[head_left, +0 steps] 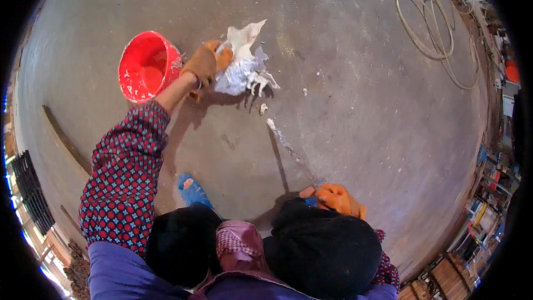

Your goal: The person sits on the floor and uses a metal scraper to remove dried white residue from the inside of a red bucket. After scraping the bucket, the person scrapes the residue from a piece of paper on the floor and then walks to a machine to discard the waste.

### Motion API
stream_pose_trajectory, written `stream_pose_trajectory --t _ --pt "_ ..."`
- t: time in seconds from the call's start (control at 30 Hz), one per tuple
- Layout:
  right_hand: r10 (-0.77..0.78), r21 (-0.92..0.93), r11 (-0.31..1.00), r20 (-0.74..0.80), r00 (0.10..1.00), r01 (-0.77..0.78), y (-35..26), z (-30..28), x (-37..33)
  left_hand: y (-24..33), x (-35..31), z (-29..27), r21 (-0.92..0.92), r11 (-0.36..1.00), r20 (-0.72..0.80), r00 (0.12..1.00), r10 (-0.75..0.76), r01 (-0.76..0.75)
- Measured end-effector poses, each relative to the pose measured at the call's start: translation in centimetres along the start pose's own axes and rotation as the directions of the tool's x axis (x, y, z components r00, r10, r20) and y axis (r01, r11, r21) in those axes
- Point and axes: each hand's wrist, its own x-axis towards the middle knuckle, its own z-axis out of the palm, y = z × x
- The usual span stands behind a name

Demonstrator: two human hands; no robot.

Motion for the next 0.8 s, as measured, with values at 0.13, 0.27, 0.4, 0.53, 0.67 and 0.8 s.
stream_pose_trajectory --t 0.13,0.27,0.4,0.53,0.67,0.8 --pt "0.200 0.160 0.958 0.222 0.954 -0.238 -2.5 0.0 2.9 -2.4 -4.2 3.2 -0.109 0.994 0.022 0.999 -0.028 0.030" --pt "0.228 0.185 0.945 0.216 0.950 -0.269 -4.2 -0.2 3.2 -0.8 -6.7 5.8 -0.253 0.966 0.050 0.998 -0.047 0.058" --pt "0.195 0.053 0.976 0.205 0.959 -0.210 -6.4 -0.8 4.4 0.8 -7.0 5.9 -0.033 0.999 0.055 0.998 0.024 -0.022" --pt "0.224 -0.153 0.968 0.177 0.958 -0.198 -13.2 0.2 4.8 -3.6 -4.0 4.9 -0.155 0.986 0.048 0.997 0.064 -0.056" --pt "0.203 -0.356 0.921 0.100 0.974 -0.156 -22.9 -3.1 4.8 2.1 1.8 -2.0 0.411 0.760 -0.091 0.807 0.583 -0.503" --pt "0.166 -0.313 0.940 0.067 0.984 -0.137 -27.1 -3.4 2.2 8.1 -1.5 -5.6 -0.299 0.953 -0.032 0.999 0.035 -0.043"
